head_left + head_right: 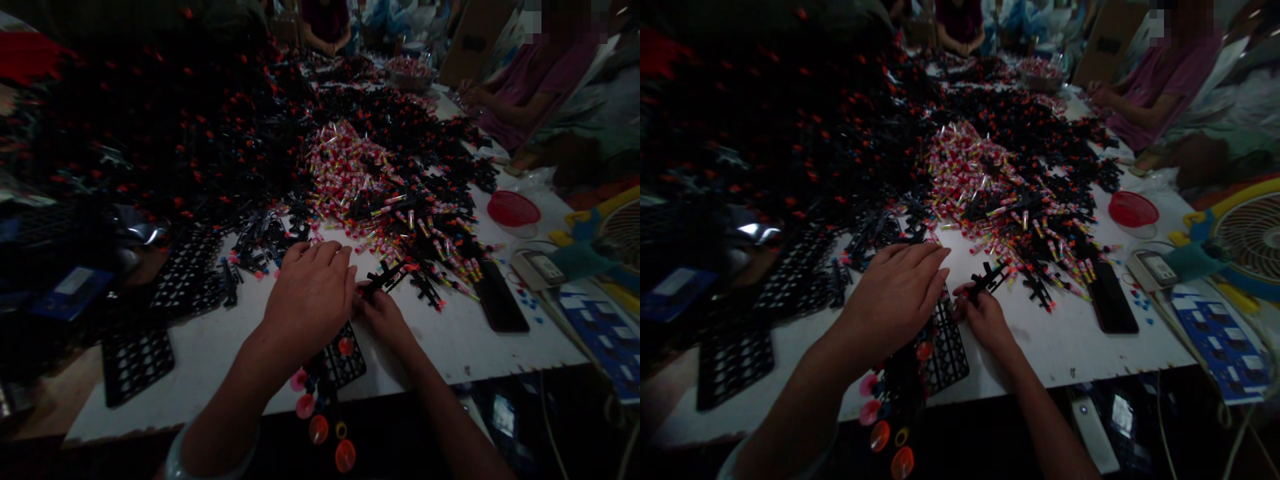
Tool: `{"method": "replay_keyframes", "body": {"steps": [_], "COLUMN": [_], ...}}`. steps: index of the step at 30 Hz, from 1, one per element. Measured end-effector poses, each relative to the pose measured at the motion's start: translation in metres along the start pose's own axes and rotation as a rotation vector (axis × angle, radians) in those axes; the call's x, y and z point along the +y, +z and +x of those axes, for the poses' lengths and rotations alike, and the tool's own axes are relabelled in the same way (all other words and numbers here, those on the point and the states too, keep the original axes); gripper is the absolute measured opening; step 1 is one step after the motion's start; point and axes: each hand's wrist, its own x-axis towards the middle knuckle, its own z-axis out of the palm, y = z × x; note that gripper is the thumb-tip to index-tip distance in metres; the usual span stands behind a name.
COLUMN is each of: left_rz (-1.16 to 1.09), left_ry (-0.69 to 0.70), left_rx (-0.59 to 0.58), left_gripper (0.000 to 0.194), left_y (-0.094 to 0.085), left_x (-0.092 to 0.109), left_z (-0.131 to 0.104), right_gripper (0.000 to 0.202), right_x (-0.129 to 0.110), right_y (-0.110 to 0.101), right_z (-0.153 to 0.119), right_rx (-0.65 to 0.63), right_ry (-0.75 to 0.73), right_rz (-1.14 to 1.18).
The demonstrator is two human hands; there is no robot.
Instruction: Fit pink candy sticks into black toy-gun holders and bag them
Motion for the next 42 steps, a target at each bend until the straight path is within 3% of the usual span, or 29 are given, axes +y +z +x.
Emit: {"method": "replay_keyframes", "body": {"steps": [6,13,16,19,21,23,25,28,32,34,37,42], "left_rz": [-0.013,-0.01,0.01,0.009,-0.004,-0.017,-0.02,-0.007,-0.007,-0.014,-0.019,-0.023], "left_ry": [-0.009,-0.042,-0.033,-0.024,-0.026,-0.042,-0.062,-0.086,-0.097,-0.097,-0.098,-0.106], "left_rx": [-0.012,0.018,0.02,0.036,0.039,0.037,0.039,0.055,0.058,0.055,0.041,0.035], "left_gripper": [0.04,0.054,0.048,0.046,0.046,0.046,0.046,0.046,0.047,0.047,0.046,0.046], "left_y": [-0.001,0.0,0.001,0.001,0.001,0.001,0.001,0.002,0.003,0.004,0.003,0.003], "left_x": [0.001,0.003,0.002,0.001,0.002,0.003,0.004,0.005,0.005,0.005,0.005,0.005], "left_z": [-0.001,0.0,0.0,-0.001,-0.001,0.0,0.002,0.004,0.006,0.007,0.007,0.007], "right_gripper": [0.021,0.023,0.017,0.019,0.028,0.024,0.016,0.014,0.022,0.023,0.023,0.019], "right_x": [0.01,-0.001,-0.001,0.0,-0.002,-0.005,-0.007,-0.007,0.003,0.009,0.015,0.017], "right_y": [0.015,0.031,0.004,-0.051,-0.089,-0.116,-0.124,-0.1,-0.034,-0.006,0.014,0.022], "right_z": [0.001,-0.007,-0.003,0.0,0.001,0.001,-0.001,-0.013,-0.04,-0.049,-0.052,-0.049], "right_rx": [0.125,-0.013,0.077,0.457,0.67,0.655,0.6,0.554,0.152,0.016,0.008,0.082], "right_ry": [-0.125,-0.137,-0.151,-0.149,0.0,0.103,0.077,-0.017,0.073,0.089,0.071,-0.077], "right_rz": [-0.47,-0.741,-0.815,-0.934,-1.074,-1.146,-1.123,-0.855,-0.184,0.022,0.031,-0.382]}}
